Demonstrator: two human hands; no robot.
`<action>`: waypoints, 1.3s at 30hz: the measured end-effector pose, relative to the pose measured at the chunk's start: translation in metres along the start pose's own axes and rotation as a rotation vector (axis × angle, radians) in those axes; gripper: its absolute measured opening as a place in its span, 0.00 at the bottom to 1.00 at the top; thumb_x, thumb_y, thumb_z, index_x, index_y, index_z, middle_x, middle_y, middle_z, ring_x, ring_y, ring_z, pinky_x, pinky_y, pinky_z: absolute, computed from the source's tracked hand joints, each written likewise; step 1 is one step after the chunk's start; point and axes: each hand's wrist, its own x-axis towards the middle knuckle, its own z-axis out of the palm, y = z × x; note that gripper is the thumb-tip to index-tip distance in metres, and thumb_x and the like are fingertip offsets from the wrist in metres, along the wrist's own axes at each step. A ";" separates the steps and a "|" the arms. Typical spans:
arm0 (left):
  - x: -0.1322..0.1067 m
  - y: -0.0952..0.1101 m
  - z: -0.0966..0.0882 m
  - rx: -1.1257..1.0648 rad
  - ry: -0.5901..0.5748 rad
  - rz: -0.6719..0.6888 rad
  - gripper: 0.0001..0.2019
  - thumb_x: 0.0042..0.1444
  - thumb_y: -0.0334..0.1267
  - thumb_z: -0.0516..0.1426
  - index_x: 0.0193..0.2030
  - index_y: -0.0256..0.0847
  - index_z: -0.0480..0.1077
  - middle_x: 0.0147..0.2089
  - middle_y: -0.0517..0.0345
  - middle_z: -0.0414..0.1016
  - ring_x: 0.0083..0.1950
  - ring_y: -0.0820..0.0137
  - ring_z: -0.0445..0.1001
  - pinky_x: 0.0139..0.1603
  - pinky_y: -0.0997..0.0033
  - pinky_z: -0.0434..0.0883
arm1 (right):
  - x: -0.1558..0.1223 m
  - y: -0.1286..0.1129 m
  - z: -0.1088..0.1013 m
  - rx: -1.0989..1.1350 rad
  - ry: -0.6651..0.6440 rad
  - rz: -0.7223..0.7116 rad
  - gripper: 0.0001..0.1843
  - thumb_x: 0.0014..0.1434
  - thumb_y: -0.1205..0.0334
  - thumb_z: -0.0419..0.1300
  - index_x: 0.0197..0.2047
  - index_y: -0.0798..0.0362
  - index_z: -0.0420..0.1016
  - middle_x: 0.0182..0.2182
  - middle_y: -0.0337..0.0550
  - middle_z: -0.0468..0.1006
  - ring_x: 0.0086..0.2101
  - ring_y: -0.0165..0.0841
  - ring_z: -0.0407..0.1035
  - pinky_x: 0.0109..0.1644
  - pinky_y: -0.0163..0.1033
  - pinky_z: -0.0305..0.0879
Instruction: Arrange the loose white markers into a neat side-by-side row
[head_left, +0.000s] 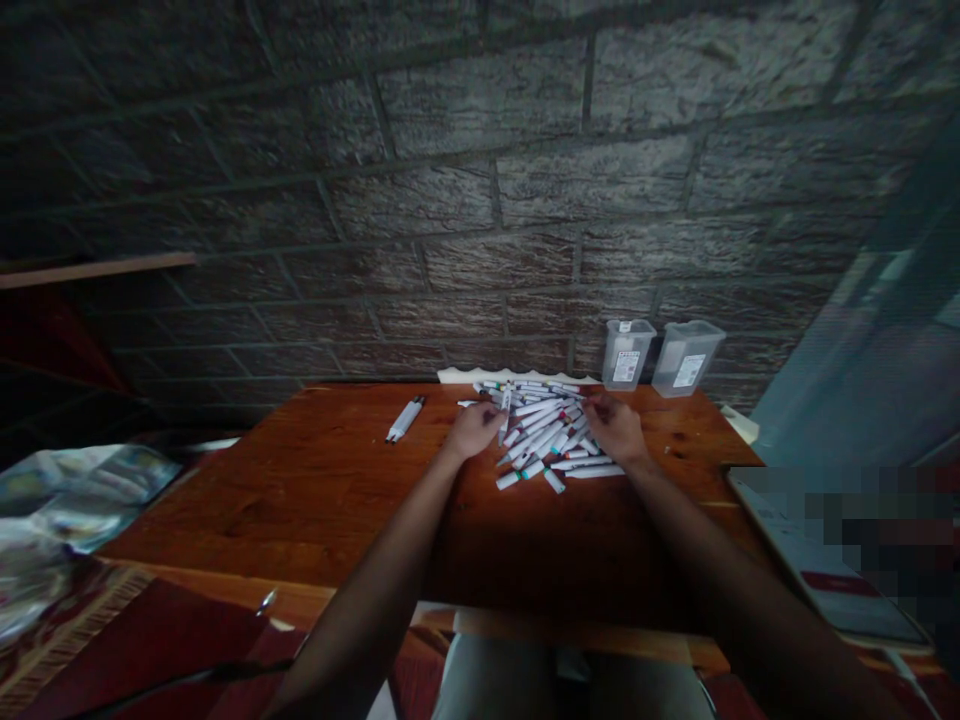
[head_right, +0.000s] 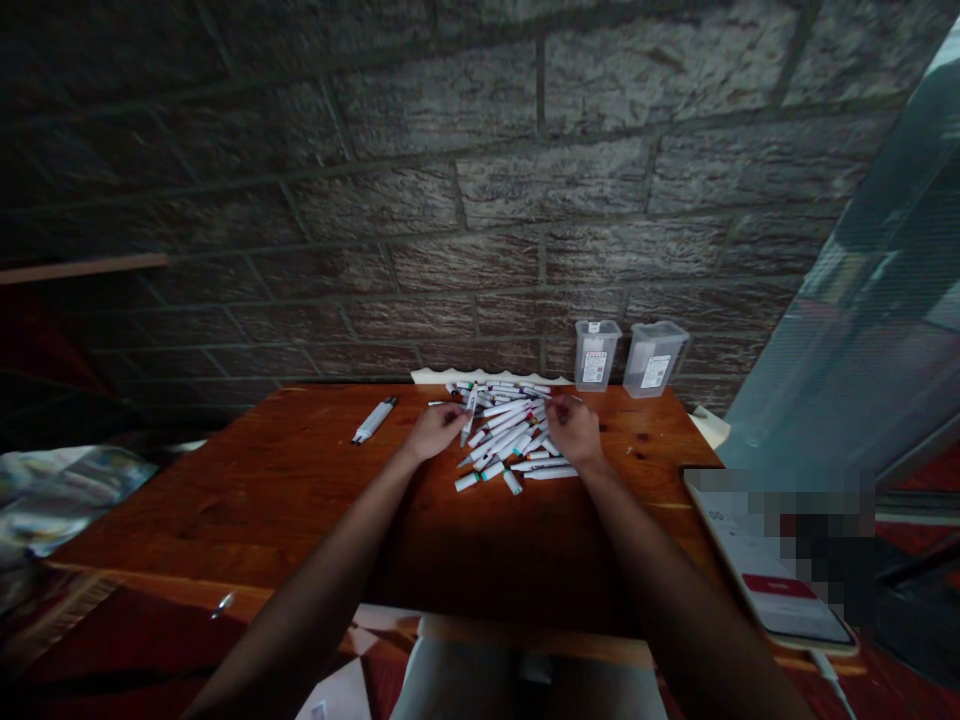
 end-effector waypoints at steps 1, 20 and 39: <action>0.001 0.001 0.000 -0.111 0.022 -0.001 0.17 0.58 0.48 0.54 0.26 0.38 0.70 0.24 0.60 0.70 0.28 0.72 0.67 0.32 0.73 0.62 | 0.000 0.000 0.000 0.004 0.006 -0.012 0.13 0.60 0.57 0.55 0.38 0.52 0.79 0.32 0.45 0.82 0.33 0.34 0.76 0.41 0.36 0.68; -0.008 0.029 -0.010 -1.163 -0.130 -0.126 0.18 0.49 0.44 0.67 0.41 0.34 0.71 0.36 0.51 0.79 0.35 0.71 0.78 0.33 0.77 0.71 | 0.000 0.002 0.001 0.032 -0.003 -0.031 0.17 0.60 0.52 0.54 0.37 0.53 0.79 0.30 0.44 0.82 0.32 0.34 0.75 0.39 0.36 0.68; -0.013 0.035 -0.008 -1.192 -0.200 -0.074 0.19 0.43 0.38 0.70 0.41 0.35 0.73 0.33 0.59 0.77 0.27 0.79 0.71 0.27 0.80 0.69 | -0.001 0.004 0.005 0.026 -0.046 -0.015 0.17 0.61 0.52 0.53 0.39 0.53 0.78 0.32 0.44 0.82 0.33 0.35 0.75 0.41 0.37 0.67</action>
